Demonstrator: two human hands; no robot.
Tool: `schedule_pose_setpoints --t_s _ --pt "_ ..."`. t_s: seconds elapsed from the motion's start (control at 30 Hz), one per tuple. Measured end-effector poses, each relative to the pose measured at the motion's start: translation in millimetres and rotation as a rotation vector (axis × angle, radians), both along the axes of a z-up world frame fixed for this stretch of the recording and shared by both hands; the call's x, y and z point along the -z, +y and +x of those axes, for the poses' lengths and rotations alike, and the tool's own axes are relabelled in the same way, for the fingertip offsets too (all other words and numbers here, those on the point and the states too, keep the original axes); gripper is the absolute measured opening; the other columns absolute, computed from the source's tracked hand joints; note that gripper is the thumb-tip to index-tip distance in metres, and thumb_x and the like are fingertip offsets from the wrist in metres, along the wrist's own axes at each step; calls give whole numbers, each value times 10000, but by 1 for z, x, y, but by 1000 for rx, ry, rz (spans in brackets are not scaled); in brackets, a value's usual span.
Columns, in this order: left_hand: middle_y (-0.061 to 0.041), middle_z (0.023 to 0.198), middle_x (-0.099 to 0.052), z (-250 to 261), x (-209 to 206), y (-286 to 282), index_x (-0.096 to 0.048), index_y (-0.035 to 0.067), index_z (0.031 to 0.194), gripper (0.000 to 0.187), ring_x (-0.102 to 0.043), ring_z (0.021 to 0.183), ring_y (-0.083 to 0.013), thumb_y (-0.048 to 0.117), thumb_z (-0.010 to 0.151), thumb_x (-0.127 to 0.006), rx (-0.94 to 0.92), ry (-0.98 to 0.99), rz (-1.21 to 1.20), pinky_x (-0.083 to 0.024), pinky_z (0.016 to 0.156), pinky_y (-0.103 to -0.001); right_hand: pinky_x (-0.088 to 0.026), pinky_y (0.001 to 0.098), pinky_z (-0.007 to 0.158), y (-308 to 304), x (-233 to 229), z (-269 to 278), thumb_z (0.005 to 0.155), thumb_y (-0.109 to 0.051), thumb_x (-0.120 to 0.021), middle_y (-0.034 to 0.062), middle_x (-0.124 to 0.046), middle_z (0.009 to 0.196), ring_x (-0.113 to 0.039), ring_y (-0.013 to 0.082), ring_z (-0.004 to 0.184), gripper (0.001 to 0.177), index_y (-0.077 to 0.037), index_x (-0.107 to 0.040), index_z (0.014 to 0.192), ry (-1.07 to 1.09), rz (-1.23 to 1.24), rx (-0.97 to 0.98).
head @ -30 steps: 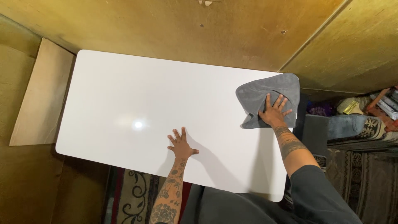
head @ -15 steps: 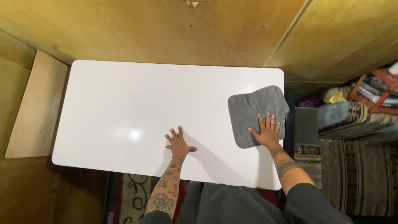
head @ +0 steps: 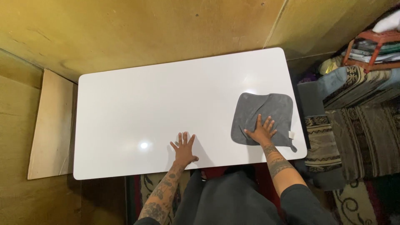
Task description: Wipe a white table with a gray cloth.
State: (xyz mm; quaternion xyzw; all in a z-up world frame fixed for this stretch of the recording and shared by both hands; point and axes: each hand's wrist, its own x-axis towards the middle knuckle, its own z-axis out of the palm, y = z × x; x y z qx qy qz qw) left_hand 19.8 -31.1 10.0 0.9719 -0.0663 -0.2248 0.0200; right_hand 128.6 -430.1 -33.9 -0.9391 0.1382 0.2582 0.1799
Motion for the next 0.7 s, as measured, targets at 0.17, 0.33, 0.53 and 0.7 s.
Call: schedule_pose_setpoints --t_s 0.17,0.33,0.53,0.7 --pt "-72 1726 59 9 4 12 -72 380 1638 1315 101 1550 -437 537 642 -917 -156 132 -175 -116 1054 -881 36 768 1127 59 11 -42 701 -787 -710 245 275 1655 266 471 1506 1353 -275 120 1639 -10 -10 -1" --pt "-40 1740 67 20 10 27 -68 404 1644 1300 98 1561 -440 444 660 -917 -151 269 -234 -168 1057 -874 63 788 1111 121 3 -85 739 -800 -686 250 249 1659 265 497 1505 1299 -265 73 1646 -61 27 -96" --pt "-33 1741 56 2 -6 12 -66 386 1641 1272 67 1572 -408 372 694 -916 -118 264 -171 -205 1062 -852 33 725 1164 123 -23 -136 945 -717 -494 192 95 1705 125 449 1542 939 -282 -48 1647 -129 -44 -398" --pt "-19 1730 52 2 -6 -11 -5 366 1638 1254 29 1582 -392 465 747 -883 -117 182 36 -276 1084 -810 -87 526 1249 52 -6 -135 1046 -419 -418 54 -50 1732 -51 277 1592 694 -281 -112 1653 -183 13 -553"
